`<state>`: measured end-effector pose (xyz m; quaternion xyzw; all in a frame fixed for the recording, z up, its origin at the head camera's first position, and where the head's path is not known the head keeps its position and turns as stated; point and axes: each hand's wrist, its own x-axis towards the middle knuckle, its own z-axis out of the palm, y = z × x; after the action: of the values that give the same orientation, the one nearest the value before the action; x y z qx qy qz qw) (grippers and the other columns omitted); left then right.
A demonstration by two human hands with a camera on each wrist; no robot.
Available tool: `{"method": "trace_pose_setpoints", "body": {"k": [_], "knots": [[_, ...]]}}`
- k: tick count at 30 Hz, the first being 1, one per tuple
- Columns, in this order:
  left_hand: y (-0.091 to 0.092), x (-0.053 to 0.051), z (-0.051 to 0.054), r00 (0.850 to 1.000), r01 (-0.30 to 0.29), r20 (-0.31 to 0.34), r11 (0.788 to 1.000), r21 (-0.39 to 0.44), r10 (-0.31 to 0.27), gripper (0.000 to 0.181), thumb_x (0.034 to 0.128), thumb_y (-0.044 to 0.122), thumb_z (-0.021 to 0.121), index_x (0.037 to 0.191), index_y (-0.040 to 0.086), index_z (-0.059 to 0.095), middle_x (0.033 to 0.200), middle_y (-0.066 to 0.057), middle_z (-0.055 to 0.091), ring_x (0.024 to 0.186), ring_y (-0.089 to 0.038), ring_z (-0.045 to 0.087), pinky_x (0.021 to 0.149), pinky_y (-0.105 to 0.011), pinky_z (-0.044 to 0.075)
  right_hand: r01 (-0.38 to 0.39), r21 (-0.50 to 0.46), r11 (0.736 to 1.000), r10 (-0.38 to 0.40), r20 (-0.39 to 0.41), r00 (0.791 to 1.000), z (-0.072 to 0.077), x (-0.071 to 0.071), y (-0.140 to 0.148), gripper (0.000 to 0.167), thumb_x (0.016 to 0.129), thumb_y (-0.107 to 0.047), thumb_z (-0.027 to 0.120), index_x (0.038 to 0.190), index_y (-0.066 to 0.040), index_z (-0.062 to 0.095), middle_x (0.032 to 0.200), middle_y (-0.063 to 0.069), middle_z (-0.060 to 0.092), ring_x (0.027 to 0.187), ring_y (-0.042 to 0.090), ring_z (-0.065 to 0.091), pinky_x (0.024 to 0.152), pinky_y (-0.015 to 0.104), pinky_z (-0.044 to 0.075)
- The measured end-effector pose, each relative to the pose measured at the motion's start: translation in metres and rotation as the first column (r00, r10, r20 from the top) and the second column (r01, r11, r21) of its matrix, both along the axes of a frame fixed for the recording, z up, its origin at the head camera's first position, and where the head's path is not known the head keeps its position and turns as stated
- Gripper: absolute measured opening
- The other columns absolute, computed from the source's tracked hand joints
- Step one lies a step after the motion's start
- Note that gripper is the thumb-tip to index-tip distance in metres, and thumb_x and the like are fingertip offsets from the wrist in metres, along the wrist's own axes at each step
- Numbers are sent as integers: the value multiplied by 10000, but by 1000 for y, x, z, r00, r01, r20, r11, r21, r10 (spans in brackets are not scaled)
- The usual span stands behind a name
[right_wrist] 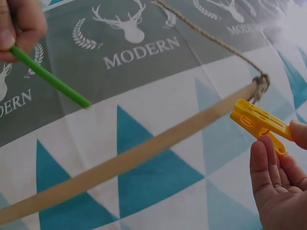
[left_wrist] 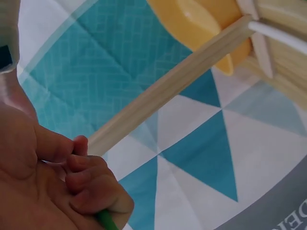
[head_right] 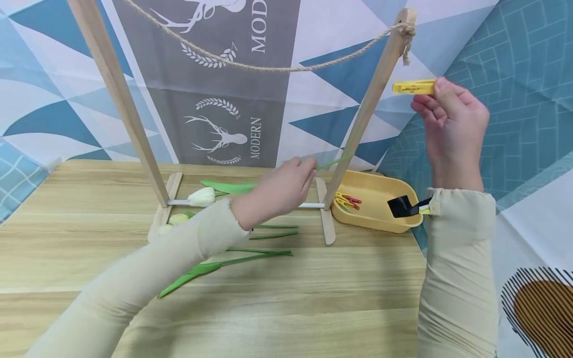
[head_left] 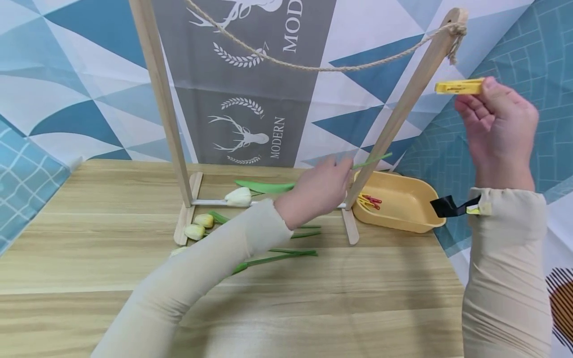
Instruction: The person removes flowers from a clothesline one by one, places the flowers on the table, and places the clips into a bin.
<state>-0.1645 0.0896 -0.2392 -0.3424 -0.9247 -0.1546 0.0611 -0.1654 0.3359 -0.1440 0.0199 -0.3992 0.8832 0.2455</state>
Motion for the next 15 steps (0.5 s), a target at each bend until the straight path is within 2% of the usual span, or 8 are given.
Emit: {"method": "trace_pose_setpoints", "body": {"k": [4, 7, 11, 15], "knots": [[-10, 8, -17, 999, -22, -38, 998, -52, 20, 213, 977, 161, 362, 1152, 101, 468, 850, -53, 523, 687, -161, 517, 477, -261, 434, -24, -79, 997, 29, 62, 998, -16, 1, 11, 224, 870, 20, 599, 1086, 77, 576, 882, 204, 631, 683, 312, 638, 743, 335, 558], [-17, 14, -29, 999, -44, -13, 996, -79, 43, 234, 942, 116, 427, 1169, 115, 483, 883, -72, 540, 734, -184, 518, 494, -283, 431, -47, -131, 990, 59, 88, 994, -27, 1, 19, 234, 868, 30, 596, 1098, 72, 576, 851, 207, 637, 672, 320, 647, 724, 344, 561], [-26, 23, -45, 997, -75, 12, 992, -104, 77, 275, 897, 87, 505, 1170, 123, 498, 901, -94, 551, 772, -216, 537, 528, -318, 437, -61, -135, 989, 76, 111, 991, -46, 2, 25, 232, 859, 27, 610, 1084, 77, 583, 853, 195, 648, 691, 306, 659, 721, 337, 562], [-36, 33, -63, 995, -100, -40, 988, -119, 96, 272, 882, 96, 537, 1153, 111, 513, 870, -100, 557, 747, -230, 550, 528, -327, 437, -65, -118, 991, 81, 136, 987, -67, 3, 30, 229, 851, 22, 626, 1072, 74, 599, 880, 178, 662, 725, 281, 667, 738, 323, 560]]}}
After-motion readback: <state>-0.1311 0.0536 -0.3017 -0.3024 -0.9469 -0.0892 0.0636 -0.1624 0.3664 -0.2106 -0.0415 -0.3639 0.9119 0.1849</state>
